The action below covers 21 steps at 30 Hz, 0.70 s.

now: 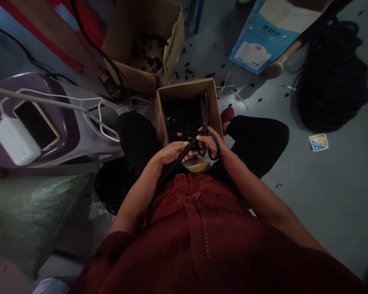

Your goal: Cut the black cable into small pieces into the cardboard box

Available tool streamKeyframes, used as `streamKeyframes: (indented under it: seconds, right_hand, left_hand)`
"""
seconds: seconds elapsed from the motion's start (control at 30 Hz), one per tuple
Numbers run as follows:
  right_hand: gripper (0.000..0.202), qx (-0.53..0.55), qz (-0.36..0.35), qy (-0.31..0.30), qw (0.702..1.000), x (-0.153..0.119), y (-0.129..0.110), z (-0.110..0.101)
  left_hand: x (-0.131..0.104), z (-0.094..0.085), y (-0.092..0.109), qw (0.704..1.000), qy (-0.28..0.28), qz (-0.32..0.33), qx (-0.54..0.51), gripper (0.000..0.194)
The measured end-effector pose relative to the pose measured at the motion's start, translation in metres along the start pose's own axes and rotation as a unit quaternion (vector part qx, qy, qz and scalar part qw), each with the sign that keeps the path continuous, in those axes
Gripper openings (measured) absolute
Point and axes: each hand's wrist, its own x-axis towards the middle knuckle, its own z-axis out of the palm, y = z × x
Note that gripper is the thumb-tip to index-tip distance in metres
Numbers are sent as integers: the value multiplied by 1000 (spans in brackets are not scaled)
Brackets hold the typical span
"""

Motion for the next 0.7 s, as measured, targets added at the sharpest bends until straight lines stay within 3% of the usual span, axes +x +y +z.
streamKeyframes:
  seconds: [0.3,0.4,0.5,0.57,0.7]
  right_hand:
    - [40,55,-11,31,998,21,-5,-19]
    - [38,31,-11,44,998,24,-3,-20]
    - [37,0,-6,69,998,25,3,-18]
    - [36,-24,-3,80,997,26,7,-16]
    - [34,-43,-9,93,995,25,9,-13]
  left_hand:
    - [-4,4,12,999,-14,-29,0,27]
    - [2,8,13,1000,13,-16,7,33]
    - [10,10,11,994,67,18,88,38]
    - [15,11,8,970,126,72,195,41]
    - [23,10,0,872,219,186,397,37]
